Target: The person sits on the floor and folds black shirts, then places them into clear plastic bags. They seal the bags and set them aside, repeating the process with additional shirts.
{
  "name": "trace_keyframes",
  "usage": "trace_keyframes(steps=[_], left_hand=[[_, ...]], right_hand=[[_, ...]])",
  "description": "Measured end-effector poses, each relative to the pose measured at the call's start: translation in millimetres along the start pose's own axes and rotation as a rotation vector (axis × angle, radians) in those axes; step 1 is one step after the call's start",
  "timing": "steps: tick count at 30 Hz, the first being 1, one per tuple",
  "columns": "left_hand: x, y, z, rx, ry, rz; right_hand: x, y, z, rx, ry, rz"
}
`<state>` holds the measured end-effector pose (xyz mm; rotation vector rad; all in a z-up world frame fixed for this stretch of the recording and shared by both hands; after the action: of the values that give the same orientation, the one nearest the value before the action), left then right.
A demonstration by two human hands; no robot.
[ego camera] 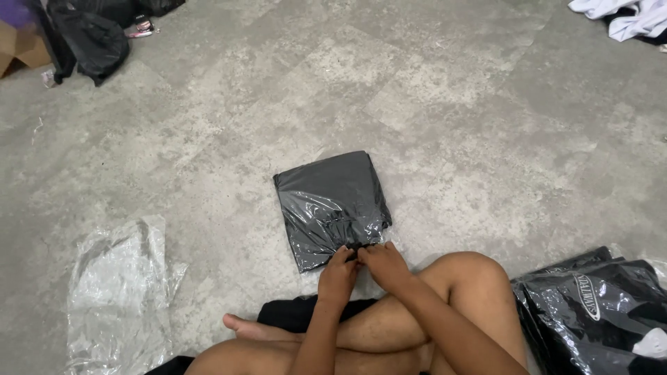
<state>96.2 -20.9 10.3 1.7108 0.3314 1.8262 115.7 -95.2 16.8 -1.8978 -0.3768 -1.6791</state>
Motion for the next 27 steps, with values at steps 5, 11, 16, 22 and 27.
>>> trace_keyframes(steps=[5, 11, 16, 22, 27], left_hand=[[23.0, -10.3, 2.4, 0.242, 0.011, -0.223], [56.5, 12.4, -3.3, 0.116, 0.166, 0.013], [47.0, -0.4, 1.0, 0.115, 0.013, 0.087], [54.9, -38.7, -10.6, 0.539, -0.185, -0.133], [66.9, -41.2, -16.4, 0.547, -0.361, 0.043]], right_hand=[[13.7, 11.6, 13.0, -0.158, -0.113, 0.139], [26.9, 22.1, 16.9, -0.359, -0.196, 0.394], [24.6, 32.7, 20.7, -0.422, -0.153, 0.487], [37.4, 33.6, 11.3, -0.529, -0.167, 0.64], [42.5, 31.6, 10.1, -0.537, -0.171, 0.64]])
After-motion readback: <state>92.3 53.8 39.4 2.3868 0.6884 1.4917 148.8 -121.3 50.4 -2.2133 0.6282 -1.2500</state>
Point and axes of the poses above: each hand's wrist, its own z-axis towards the middle knuckle, its own x-axis out of the back of the hand, y = z × x, the point moved 10 cm from there along z, towards the middle knuckle
